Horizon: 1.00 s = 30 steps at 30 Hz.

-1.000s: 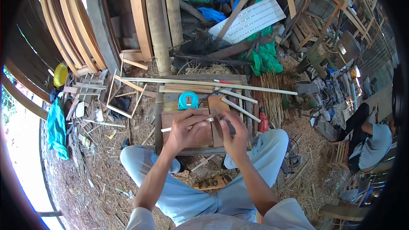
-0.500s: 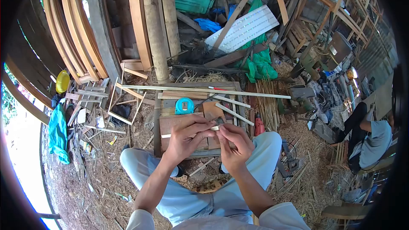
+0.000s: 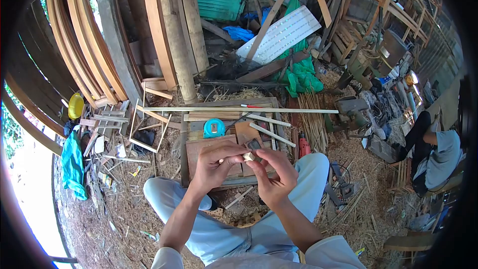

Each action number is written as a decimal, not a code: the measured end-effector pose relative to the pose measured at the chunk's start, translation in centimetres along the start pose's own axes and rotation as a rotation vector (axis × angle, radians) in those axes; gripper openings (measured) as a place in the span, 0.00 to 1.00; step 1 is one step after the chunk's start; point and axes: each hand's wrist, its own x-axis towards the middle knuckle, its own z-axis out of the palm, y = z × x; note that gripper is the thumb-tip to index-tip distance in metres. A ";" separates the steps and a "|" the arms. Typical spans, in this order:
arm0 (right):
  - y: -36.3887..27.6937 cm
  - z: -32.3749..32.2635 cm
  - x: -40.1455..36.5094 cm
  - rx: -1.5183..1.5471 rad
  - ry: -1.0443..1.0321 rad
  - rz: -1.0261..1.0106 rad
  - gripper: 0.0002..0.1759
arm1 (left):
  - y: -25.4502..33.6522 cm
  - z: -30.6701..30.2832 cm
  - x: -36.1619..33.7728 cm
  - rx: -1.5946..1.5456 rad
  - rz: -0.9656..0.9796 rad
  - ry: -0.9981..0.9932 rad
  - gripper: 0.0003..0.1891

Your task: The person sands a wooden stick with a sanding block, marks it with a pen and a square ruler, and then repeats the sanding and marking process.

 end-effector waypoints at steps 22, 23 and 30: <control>0.1 0.2 1.6 0.053 -0.077 0.162 0.11 | -1.4 0.3 -2.8 -0.547 -0.266 -0.064 0.14; 0.5 0.1 1.5 0.054 -0.087 0.177 0.10 | -1.6 -0.2 -3.0 -0.457 -0.365 -0.091 0.15; 10.1 -2.0 1.0 0.193 -0.012 0.763 0.10 | -6.2 -5.4 -6.4 0.137 -0.584 -0.061 0.12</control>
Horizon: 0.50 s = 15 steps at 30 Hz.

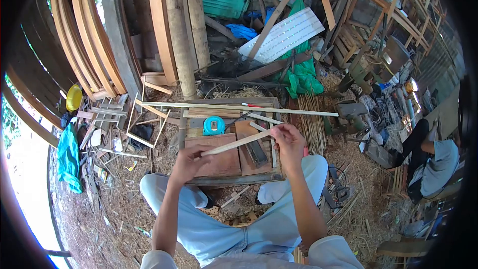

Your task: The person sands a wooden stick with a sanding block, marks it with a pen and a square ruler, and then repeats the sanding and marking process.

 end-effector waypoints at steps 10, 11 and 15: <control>7.9 0.7 -1.8 0.082 -0.123 0.225 0.13 | -2.1 1.6 1.1 -0.695 0.203 0.486 0.18; 8.0 0.9 -2.0 0.053 -0.117 0.236 0.14 | -1.9 1.4 1.3 -0.635 0.207 0.544 0.20; 6.7 2.1 -2.9 -0.036 -0.172 0.161 0.14 | -3.7 1.0 1.9 -0.782 0.208 0.586 0.18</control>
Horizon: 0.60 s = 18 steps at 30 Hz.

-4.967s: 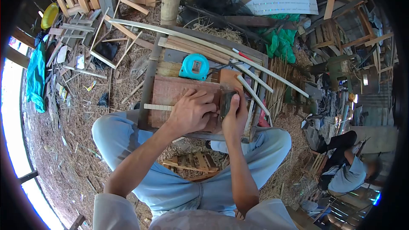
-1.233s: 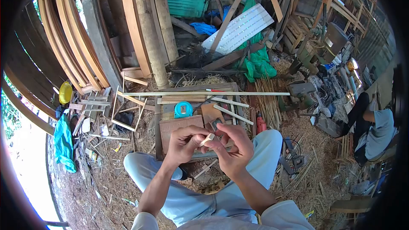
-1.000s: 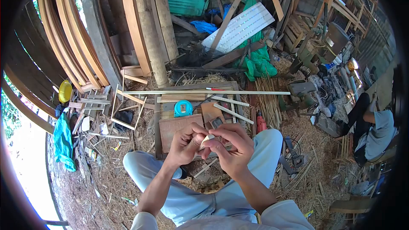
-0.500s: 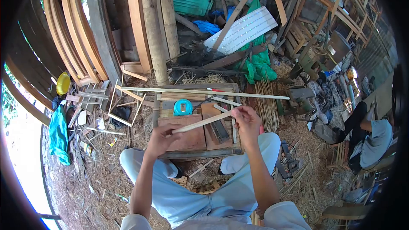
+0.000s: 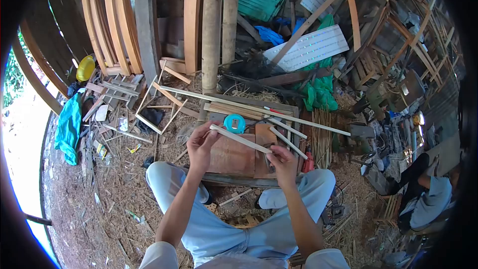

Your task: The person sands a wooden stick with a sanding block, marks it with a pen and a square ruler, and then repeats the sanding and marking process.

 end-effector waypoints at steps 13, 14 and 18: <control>-0.8 3.8 -1.0 -0.661 -0.370 -0.681 0.12 | -1.5 0.9 -0.5 0.143 -0.221 -0.222 0.21; -0.9 3.4 -0.3 -0.659 -0.362 -0.677 0.12 | -0.7 0.0 0.2 0.479 -0.116 -0.268 0.22; -2.1 -1.3 4.8 -0.651 -0.245 -0.373 0.09 | 2.3 0.1 2.0 1.066 0.135 -0.450 0.24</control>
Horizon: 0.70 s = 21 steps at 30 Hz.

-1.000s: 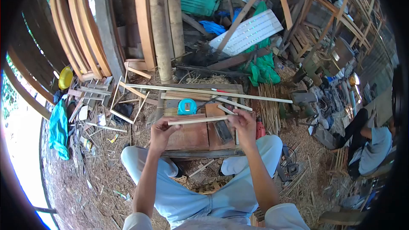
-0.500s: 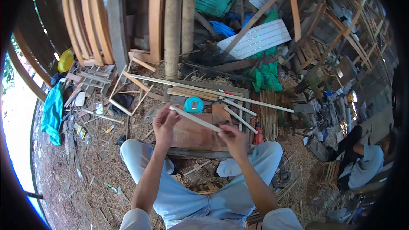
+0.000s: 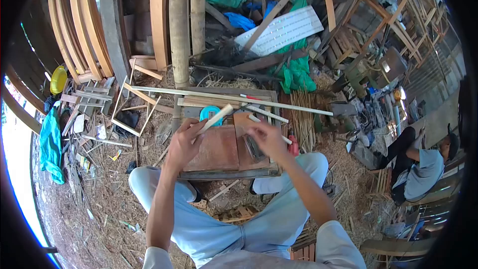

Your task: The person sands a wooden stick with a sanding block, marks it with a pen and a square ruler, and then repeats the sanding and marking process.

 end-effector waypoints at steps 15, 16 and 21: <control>11.0 -3.2 1.5 -0.560 0.000 0.332 0.13 | 2.1 6.0 2.5 0.336 0.243 -0.157 0.19; 10.5 -3.1 1.4 -0.582 0.032 0.330 0.14 | 2.3 7.9 3.4 0.265 0.271 -0.176 0.19; 11.5 -3.2 1.0 -0.473 0.017 0.305 0.24 | 2.9 17.1 6.3 0.225 0.326 -0.297 0.15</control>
